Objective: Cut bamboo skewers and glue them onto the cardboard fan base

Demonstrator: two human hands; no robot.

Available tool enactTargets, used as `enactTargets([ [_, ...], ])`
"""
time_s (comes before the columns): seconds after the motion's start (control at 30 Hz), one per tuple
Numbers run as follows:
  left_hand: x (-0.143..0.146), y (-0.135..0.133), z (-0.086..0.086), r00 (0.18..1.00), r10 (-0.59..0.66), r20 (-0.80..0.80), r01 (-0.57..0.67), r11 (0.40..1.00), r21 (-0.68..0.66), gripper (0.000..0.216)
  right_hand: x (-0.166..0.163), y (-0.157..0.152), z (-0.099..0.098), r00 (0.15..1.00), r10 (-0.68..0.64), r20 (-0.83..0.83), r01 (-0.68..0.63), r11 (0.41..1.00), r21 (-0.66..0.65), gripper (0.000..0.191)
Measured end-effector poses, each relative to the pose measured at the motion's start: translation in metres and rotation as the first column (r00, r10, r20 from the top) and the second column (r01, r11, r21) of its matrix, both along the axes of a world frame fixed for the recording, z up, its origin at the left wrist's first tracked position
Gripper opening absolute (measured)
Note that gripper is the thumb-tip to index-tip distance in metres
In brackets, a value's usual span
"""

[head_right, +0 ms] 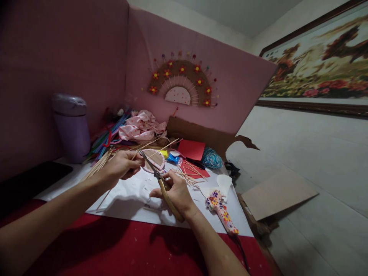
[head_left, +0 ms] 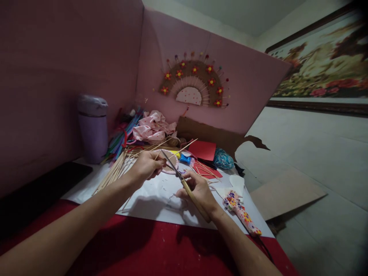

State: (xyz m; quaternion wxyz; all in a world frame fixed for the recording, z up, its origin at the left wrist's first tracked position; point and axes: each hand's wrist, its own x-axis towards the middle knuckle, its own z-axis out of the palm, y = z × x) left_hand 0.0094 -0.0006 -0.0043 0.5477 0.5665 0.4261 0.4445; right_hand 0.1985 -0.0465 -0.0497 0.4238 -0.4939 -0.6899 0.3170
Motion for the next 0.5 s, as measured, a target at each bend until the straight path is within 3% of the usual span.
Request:
enactTargets([
  [0.1,-0.004,0.002,0.003,0.979,0.198,-0.05,-0.189,0.971,0.146,0.019,0.007,0.002,0.003,0.998,-0.032,0.048,0.032,0.999,-0.008,0.04],
  [0.17,-0.008,0.005,0.006,0.966,0.255,-0.04,-0.245,0.954,0.173,0.019,0.013,0.004,0.004,0.987,-0.071,0.144,0.07,0.997,0.011,0.039],
  [0.33,-0.012,0.007,0.007,0.983,0.178,-0.051,-0.163,0.962,0.221,0.02,0.023,0.002,0.003,0.84,-0.147,0.522,0.069,0.984,0.165,0.044],
  [0.5,-0.008,0.002,0.005,0.982,0.145,-0.122,-0.091,0.925,0.368,0.025,0.027,-0.001,0.005,0.731,-0.09,0.676,0.029,0.994,0.101,0.05],
])
